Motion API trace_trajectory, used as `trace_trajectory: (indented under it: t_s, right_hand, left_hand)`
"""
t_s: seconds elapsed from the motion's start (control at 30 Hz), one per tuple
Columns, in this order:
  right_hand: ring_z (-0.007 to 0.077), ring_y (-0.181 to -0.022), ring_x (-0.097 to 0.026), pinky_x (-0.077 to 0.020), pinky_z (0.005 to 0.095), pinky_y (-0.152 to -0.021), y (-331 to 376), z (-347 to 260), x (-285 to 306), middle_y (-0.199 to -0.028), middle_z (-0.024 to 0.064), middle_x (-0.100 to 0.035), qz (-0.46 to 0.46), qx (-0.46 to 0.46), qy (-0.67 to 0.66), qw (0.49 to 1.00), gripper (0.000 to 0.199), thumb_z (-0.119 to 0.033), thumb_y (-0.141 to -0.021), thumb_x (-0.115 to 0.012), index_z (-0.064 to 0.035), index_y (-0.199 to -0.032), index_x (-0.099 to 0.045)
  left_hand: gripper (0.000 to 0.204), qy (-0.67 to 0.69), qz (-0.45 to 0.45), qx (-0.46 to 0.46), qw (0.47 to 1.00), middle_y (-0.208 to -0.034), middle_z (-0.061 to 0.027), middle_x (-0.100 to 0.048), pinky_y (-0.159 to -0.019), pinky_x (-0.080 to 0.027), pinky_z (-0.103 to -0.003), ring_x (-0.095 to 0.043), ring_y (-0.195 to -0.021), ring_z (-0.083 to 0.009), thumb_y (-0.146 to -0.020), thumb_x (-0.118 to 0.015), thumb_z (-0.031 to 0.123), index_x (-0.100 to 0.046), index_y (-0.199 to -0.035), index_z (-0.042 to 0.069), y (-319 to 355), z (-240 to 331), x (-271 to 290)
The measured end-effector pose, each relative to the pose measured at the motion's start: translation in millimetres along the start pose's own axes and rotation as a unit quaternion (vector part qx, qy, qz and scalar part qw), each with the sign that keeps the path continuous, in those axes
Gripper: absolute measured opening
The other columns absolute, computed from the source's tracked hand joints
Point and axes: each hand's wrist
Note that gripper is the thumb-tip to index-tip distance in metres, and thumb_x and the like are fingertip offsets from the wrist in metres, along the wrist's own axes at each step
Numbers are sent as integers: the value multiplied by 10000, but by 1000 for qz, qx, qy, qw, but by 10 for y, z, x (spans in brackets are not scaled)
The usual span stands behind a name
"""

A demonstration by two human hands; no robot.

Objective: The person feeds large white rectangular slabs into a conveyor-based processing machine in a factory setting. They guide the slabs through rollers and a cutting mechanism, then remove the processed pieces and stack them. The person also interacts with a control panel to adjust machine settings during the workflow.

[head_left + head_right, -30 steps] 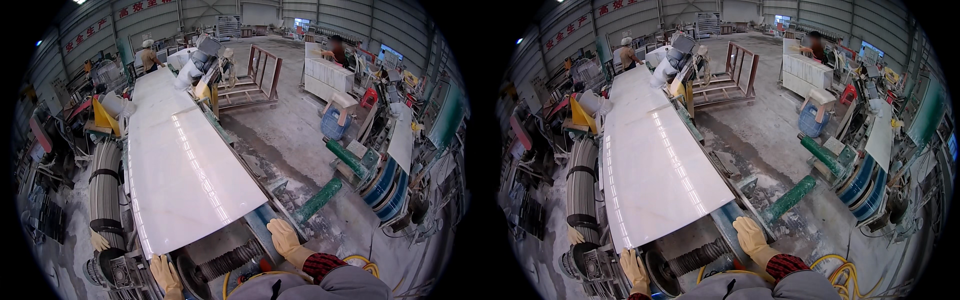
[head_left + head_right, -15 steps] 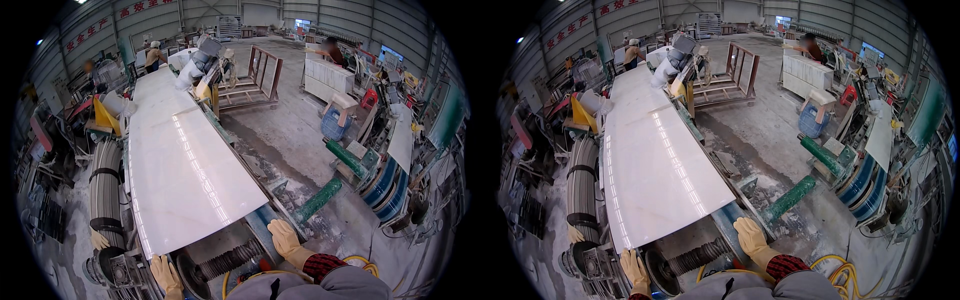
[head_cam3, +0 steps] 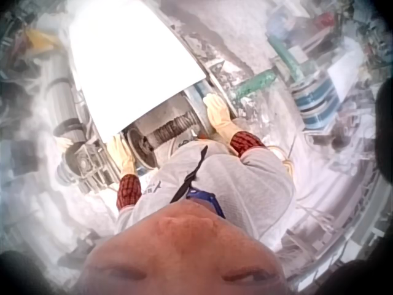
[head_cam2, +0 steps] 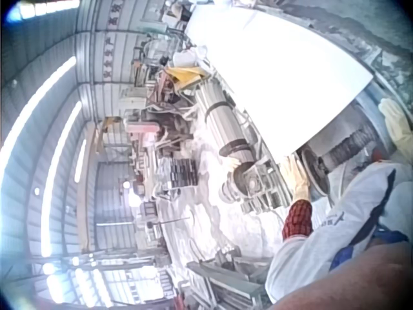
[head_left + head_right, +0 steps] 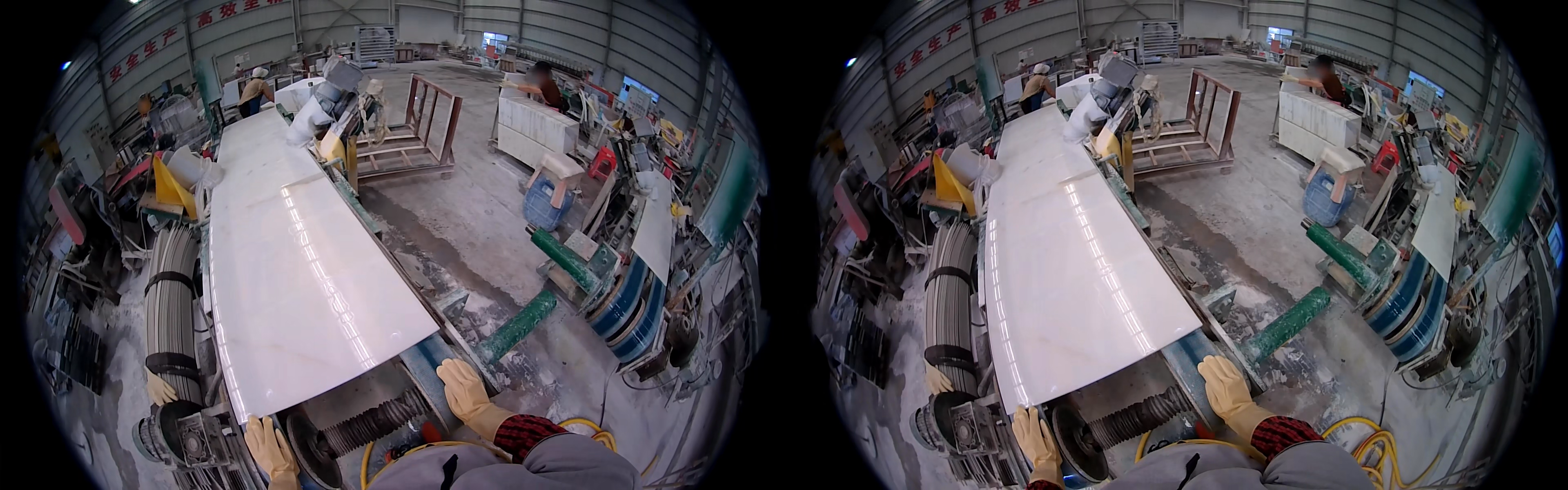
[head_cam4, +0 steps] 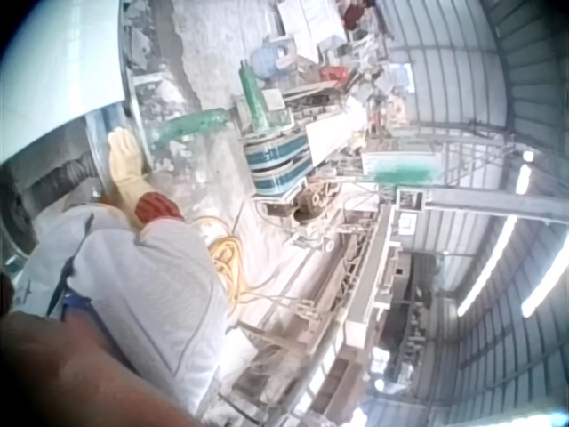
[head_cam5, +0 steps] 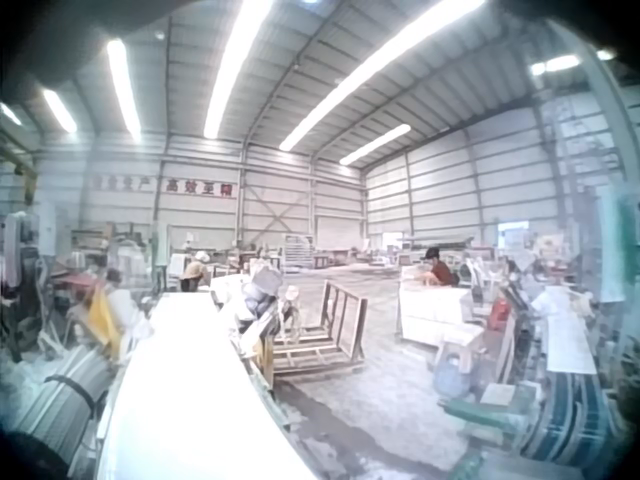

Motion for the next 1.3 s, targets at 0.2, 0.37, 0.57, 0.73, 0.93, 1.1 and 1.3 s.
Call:
trace_trajectory:
  t_s: [0.2,0.37,0.57,0.73,0.93,1.1,1.3]
  right_hand:
    - [520,-1352,-636,-506,593,-1214,113,61,-61,-1447,278,-694,7,-4,5,1000,406,-60,-1035,-653,4,-1435,-690]
    - [525,-1356,-635,-505,597,-1217,122,55,-70,-1449,283,-694,1,-12,3,1000,404,-56,-1033,-657,2,-1431,-694]
    - [519,-1342,-640,-508,597,-1206,115,28,-26,-1441,284,-694,-5,-21,-9,1000,401,-51,-1026,-660,3,-1422,-695]
    - [519,-1328,-641,-512,592,-1195,122,3,-19,-1421,285,-695,6,-15,1,1000,392,-46,-1020,-661,4,-1408,-696]
    - [516,-1274,-646,-525,585,-1164,94,-41,33,-1386,284,-690,4,-15,-4,1000,373,-27,-1015,-654,14,-1384,-687]
    - [516,-1254,-648,-530,581,-1155,86,-61,47,-1387,288,-684,0,-15,-7,1000,378,-14,-1011,-651,17,-1386,-684]
    - [524,-1241,-655,-530,590,-1156,127,-48,21,-1367,298,-695,11,-15,-3,1000,369,-12,-1017,-650,22,-1382,-693]
  left_hand:
    - [394,7,4,2,1000,-1660,-323,-567,-1294,-379,-616,-493,-1545,-553,-1097,-646,71,-671,-1483,-1,-7,77,52]
    - [383,8,11,-1,1000,-1644,-325,-576,-1293,-375,-620,-494,-1546,-554,-1098,-642,73,-677,-1470,-11,34,37,27]
    - [415,-4,-1,-7,1000,-1677,-367,-540,-1288,-388,-637,-496,-1520,-576,-1082,-647,99,-661,-1476,-29,40,46,40]
    - [411,-16,7,-10,1000,-1672,-361,-545,-1285,-391,-635,-498,-1519,-572,-1088,-644,107,-662,-1475,-29,85,46,42]
    - [402,-26,6,-5,1000,-1649,-355,-562,-1284,-393,-633,-503,-1517,-565,-1093,-638,110,-667,-1468,-31,109,66,31]
    - [400,-26,3,0,1000,-1647,-350,-567,-1288,-391,-632,-506,-1519,-562,-1097,-634,114,-671,-1469,-28,138,74,53]
    - [406,-19,1,-5,1000,-1654,-347,-567,-1291,-387,-636,-509,-1520,-563,-1097,-632,117,-673,-1475,-25,152,80,65]
Point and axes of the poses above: each hand's wrist, its own y-axis away from the middle knuckle, its own x-axis out of the back of the hand, z = x × y
